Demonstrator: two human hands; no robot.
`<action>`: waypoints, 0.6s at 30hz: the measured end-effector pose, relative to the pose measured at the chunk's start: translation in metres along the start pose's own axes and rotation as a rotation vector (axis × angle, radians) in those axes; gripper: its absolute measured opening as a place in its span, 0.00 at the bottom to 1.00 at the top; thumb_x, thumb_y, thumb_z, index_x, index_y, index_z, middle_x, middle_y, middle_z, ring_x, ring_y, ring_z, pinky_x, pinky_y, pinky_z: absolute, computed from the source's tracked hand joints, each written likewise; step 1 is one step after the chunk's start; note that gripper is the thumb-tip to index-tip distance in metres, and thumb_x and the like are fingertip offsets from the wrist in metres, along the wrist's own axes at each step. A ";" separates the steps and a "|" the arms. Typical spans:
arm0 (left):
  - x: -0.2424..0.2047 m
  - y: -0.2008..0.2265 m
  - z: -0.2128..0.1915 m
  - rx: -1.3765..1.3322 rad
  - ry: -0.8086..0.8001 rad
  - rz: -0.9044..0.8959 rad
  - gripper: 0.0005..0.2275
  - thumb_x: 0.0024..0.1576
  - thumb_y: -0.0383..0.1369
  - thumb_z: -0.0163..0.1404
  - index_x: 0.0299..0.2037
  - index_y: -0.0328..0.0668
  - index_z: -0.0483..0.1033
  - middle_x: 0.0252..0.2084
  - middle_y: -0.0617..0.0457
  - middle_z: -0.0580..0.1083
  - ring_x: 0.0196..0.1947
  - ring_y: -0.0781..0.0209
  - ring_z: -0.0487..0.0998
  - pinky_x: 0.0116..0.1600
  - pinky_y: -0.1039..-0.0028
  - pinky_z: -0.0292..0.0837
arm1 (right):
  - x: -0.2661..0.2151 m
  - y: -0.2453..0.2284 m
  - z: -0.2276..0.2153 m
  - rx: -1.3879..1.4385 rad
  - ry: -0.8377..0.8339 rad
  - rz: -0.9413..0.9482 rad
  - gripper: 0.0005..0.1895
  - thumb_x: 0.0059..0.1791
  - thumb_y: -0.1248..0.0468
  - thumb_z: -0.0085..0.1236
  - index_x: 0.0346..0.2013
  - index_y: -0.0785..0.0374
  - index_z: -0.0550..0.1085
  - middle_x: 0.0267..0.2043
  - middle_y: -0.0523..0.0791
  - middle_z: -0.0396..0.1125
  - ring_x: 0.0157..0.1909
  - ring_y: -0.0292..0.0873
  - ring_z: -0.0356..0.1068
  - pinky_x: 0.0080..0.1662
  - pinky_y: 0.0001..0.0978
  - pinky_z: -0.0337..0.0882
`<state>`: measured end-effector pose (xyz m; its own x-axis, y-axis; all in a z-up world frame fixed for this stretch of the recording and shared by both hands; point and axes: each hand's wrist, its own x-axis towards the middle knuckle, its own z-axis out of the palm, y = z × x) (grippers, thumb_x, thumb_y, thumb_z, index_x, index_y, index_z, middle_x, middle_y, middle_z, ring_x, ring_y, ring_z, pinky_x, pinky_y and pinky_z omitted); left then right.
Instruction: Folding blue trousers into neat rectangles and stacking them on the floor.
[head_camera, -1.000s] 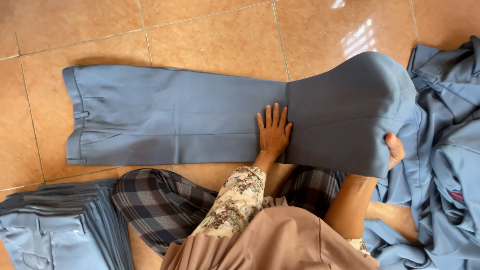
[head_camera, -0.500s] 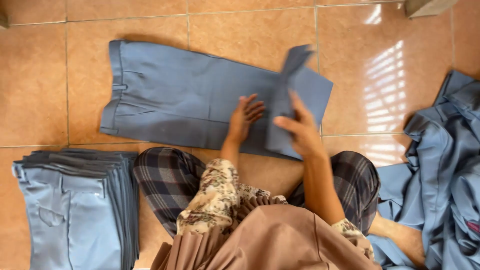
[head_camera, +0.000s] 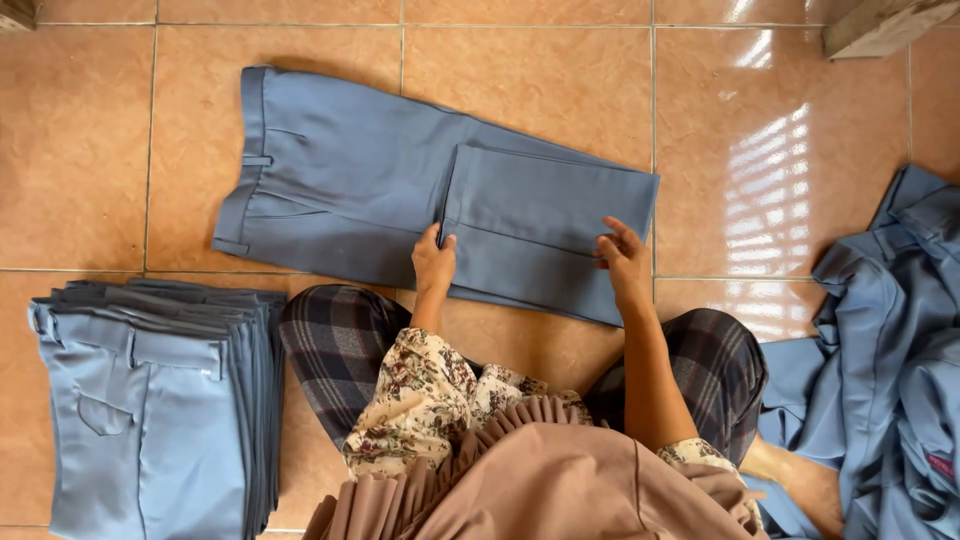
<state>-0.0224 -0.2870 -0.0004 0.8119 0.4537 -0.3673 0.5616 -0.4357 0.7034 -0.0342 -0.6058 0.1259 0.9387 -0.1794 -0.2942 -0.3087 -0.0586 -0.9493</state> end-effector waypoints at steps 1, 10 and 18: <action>-0.013 0.013 -0.007 0.032 0.160 0.131 0.21 0.54 0.40 0.57 0.60 0.56 0.73 0.50 0.50 0.76 0.53 0.49 0.78 0.56 0.58 0.75 | -0.002 -0.001 0.002 -0.095 0.064 -0.067 0.20 0.54 0.67 0.56 0.61 0.66 0.72 0.44 0.56 0.71 0.42 0.47 0.73 0.41 0.39 0.77; -0.065 0.084 0.038 0.497 0.110 0.916 0.22 0.64 0.33 0.44 0.70 0.47 0.62 0.72 0.42 0.60 0.73 0.39 0.56 0.72 0.52 0.51 | -0.002 0.045 0.093 -0.843 0.129 -0.790 0.22 0.58 0.59 0.47 0.67 0.52 0.69 0.68 0.48 0.64 0.72 0.51 0.58 0.70 0.46 0.54; -0.016 0.061 0.008 0.736 0.303 0.703 0.22 0.69 0.47 0.34 0.73 0.66 0.58 0.77 0.53 0.53 0.77 0.44 0.47 0.74 0.42 0.36 | 0.032 0.052 -0.006 -1.164 0.361 -0.223 0.26 0.63 0.49 0.30 0.75 0.47 0.59 0.78 0.46 0.50 0.78 0.57 0.44 0.67 0.73 0.44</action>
<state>0.0000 -0.3275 0.0440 0.9749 0.0475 0.2174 0.0218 -0.9926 0.1195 -0.0213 -0.6203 0.0683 0.9495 -0.3025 0.0838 -0.2727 -0.9271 -0.2570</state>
